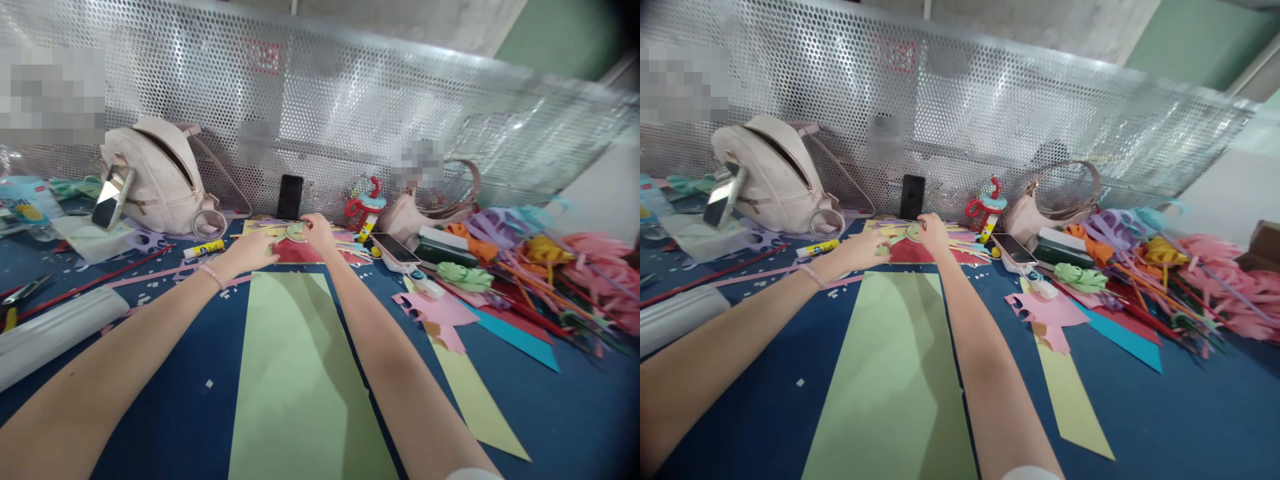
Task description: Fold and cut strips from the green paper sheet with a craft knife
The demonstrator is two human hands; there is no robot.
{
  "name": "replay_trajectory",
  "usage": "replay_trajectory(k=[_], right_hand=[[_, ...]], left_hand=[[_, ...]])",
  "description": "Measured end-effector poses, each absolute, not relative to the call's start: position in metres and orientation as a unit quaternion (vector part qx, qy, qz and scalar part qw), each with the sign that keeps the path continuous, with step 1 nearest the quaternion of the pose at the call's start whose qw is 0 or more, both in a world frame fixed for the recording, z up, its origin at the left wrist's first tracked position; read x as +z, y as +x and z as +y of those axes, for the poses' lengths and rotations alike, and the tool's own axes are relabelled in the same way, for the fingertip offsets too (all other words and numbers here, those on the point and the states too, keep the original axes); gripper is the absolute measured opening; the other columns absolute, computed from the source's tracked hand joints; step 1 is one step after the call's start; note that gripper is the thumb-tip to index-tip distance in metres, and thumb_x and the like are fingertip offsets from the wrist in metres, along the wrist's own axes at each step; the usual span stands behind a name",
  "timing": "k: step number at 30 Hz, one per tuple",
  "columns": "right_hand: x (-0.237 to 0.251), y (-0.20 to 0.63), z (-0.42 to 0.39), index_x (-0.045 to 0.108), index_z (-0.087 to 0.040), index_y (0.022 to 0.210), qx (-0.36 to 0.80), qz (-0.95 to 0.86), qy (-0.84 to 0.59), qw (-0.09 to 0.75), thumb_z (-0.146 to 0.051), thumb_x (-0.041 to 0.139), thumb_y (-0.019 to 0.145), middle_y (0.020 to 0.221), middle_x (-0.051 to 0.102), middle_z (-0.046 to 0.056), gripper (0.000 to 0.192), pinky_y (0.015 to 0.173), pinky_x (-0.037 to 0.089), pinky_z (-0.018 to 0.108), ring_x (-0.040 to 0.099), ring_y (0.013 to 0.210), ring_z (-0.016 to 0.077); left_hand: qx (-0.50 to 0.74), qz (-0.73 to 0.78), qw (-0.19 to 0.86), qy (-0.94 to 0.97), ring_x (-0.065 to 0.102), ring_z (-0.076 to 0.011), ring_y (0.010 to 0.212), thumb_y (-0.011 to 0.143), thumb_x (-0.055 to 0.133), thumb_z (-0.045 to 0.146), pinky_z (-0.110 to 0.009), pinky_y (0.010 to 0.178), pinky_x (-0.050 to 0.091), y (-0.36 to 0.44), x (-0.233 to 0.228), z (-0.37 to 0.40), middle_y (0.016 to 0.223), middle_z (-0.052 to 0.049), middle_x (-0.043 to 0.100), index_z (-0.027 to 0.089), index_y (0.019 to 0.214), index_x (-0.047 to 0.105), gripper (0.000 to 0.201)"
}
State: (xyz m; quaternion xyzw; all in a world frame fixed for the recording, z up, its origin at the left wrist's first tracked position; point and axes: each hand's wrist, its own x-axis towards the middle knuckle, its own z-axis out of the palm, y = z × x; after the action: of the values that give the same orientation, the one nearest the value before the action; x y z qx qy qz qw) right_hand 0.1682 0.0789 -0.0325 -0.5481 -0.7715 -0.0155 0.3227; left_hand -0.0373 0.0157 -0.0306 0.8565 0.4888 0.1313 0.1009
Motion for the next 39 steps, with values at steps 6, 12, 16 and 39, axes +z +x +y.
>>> replay_trajectory(k=[6, 12, 16, 39], right_hand=[[0.035, 0.156, 0.042, 0.066, -0.013, 0.111, 0.016, -0.832, -0.457, 0.314, -0.016, 0.038, 0.090, 0.110, 0.065, 0.009, 0.035, 0.085, 0.043, 0.029, 0.060, 0.095, 0.0175], [0.030, 0.178, -0.003, 0.072, -0.016, 0.092, 0.069, -0.911, -0.378, 0.152, -0.019, 0.054, 0.083, 0.094, 0.071, 0.004, 0.020, 0.074, 0.043, 0.026, 0.061, 0.080, 0.0156], [0.001, 0.205, -0.014, 0.071, -0.013, 0.101, 0.059, -0.914, -0.386, 0.109, -0.016, 0.052, 0.085, 0.101, 0.070, 0.009, 0.025, 0.081, 0.044, 0.030, 0.063, 0.087, 0.0194], [0.029, 0.307, -0.066, 0.073, -0.017, 0.101, 0.096, -0.847, -0.522, 0.020, -0.025, 0.048, 0.081, 0.100, 0.070, 0.009, 0.033, 0.081, 0.049, 0.036, 0.065, 0.087, 0.0238]], left_hand=[[-0.053, 0.423, 0.137, 0.894, 0.057, -0.0254, 0.108, 0.091, 0.060, 0.037, -0.047, 0.090, 0.048, -0.028, -0.027, 0.011, 0.126, -0.011, 0.054, 0.016, 0.126, 0.052, 0.041], [-0.096, 0.414, 0.133, 0.895, 0.059, -0.0233, 0.102, 0.092, 0.058, 0.035, -0.043, 0.086, 0.051, -0.039, -0.026, 0.014, 0.121, -0.010, 0.056, 0.015, 0.122, 0.054, 0.036], [-0.100, 0.390, 0.122, 0.907, 0.061, -0.0198, 0.092, 0.092, 0.058, 0.034, -0.039, 0.079, 0.053, -0.041, -0.014, 0.010, 0.110, -0.008, 0.060, 0.014, 0.113, 0.058, 0.029], [0.061, 0.262, -0.006, 0.963, 0.064, -0.0189, 0.082, 0.088, 0.057, 0.031, -0.027, 0.069, 0.045, 0.012, 0.000, -0.057, 0.095, -0.003, 0.068, 0.020, 0.097, 0.066, 0.016]])
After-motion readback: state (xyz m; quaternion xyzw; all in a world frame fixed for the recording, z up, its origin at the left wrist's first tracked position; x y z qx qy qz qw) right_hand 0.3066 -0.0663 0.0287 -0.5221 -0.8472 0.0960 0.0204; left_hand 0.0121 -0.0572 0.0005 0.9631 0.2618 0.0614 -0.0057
